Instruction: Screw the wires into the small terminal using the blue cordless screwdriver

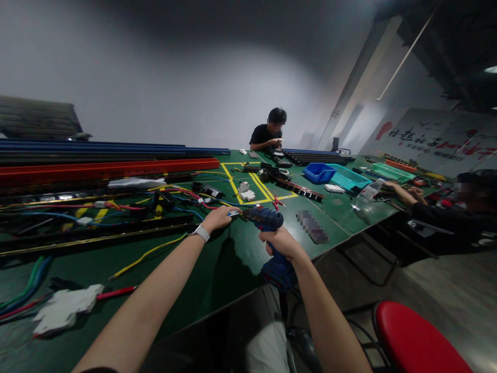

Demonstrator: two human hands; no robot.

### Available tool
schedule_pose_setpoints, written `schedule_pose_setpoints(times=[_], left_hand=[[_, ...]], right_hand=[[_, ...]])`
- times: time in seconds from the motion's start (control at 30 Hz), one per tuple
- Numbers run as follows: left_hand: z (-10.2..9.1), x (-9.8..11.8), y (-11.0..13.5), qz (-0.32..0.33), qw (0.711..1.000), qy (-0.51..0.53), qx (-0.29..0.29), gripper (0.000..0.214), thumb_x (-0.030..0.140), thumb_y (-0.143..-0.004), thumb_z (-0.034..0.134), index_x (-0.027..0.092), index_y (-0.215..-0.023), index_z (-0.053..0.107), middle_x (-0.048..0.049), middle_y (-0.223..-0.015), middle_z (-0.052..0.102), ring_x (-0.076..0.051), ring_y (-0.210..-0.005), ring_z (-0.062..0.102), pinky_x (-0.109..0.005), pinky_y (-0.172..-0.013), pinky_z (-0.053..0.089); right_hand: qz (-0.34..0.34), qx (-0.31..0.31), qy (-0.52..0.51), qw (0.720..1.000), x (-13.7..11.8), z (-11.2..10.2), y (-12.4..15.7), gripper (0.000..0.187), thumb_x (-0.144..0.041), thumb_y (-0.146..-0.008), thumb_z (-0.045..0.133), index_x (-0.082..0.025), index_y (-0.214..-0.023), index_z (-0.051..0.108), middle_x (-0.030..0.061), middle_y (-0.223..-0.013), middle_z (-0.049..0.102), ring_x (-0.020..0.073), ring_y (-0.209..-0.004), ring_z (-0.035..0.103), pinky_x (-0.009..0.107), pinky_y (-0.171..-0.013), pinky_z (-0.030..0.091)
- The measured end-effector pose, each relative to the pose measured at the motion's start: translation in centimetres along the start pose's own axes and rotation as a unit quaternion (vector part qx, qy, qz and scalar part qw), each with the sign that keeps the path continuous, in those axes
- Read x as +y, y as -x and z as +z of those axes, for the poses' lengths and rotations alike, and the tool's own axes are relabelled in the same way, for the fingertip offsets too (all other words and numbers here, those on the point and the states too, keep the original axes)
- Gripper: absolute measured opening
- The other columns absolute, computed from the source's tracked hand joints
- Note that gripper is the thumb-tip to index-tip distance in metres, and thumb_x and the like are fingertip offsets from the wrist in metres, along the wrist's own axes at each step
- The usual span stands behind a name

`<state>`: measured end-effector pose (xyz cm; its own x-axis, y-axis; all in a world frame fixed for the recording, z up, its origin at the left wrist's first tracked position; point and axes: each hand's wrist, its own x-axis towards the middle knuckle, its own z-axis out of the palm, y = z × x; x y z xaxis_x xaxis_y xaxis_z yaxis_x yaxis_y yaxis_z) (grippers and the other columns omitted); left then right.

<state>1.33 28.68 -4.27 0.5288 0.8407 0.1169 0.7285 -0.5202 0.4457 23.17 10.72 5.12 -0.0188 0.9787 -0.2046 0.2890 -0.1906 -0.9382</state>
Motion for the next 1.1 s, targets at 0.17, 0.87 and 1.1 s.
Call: schedule_pose_setpoints(times=[0.17, 0.87, 1.1], left_hand=[[-0.07, 0.1, 0.09, 0.0, 1.0, 0.002, 0.0, 0.062, 0.015, -0.079, 0.052, 0.036, -0.137, 0.058, 0.0002, -0.137, 0.062, -0.022, -0.118, 0.061, -0.028, -0.097, 0.046], [-0.25, 0.27, 0.13, 0.001, 1.0, 0.0, -0.001, 0.062, 0.014, -0.078, 0.052, 0.035, -0.136, 0.059, -0.0006, -0.135, 0.063, -0.023, -0.119, 0.06, -0.029, -0.097, 0.047], [-0.03, 0.0, 0.08, 0.006, 1.0, 0.001, 0.004, 0.063, 0.013, -0.078, 0.051, 0.038, -0.135, 0.059, 0.0004, -0.137, 0.062, -0.023, -0.118, 0.061, -0.031, -0.099, 0.046]], right_hand=[[-0.003, -0.004, -0.006, 1.0, 0.06, -0.06, -0.1, 0.013, -0.021, -0.067, 0.062, -0.02, -0.075, 0.051, -0.0074, -0.041, 0.046, 0.0119, -0.037, 0.047, 0.022, -0.038, 0.035], [-0.007, 0.001, 0.003, 1.0, 0.14, 0.01, -0.01, 0.011, -0.021, -0.068, 0.06, -0.019, -0.075, 0.052, -0.0067, -0.042, 0.047, 0.0119, -0.037, 0.047, 0.022, -0.038, 0.036], [-0.007, 0.0, -0.003, 1.0, -0.32, 0.08, 0.16, 0.014, -0.02, -0.067, 0.061, -0.02, -0.074, 0.049, -0.0074, -0.044, 0.046, 0.0115, -0.037, 0.047, 0.023, -0.038, 0.037]])
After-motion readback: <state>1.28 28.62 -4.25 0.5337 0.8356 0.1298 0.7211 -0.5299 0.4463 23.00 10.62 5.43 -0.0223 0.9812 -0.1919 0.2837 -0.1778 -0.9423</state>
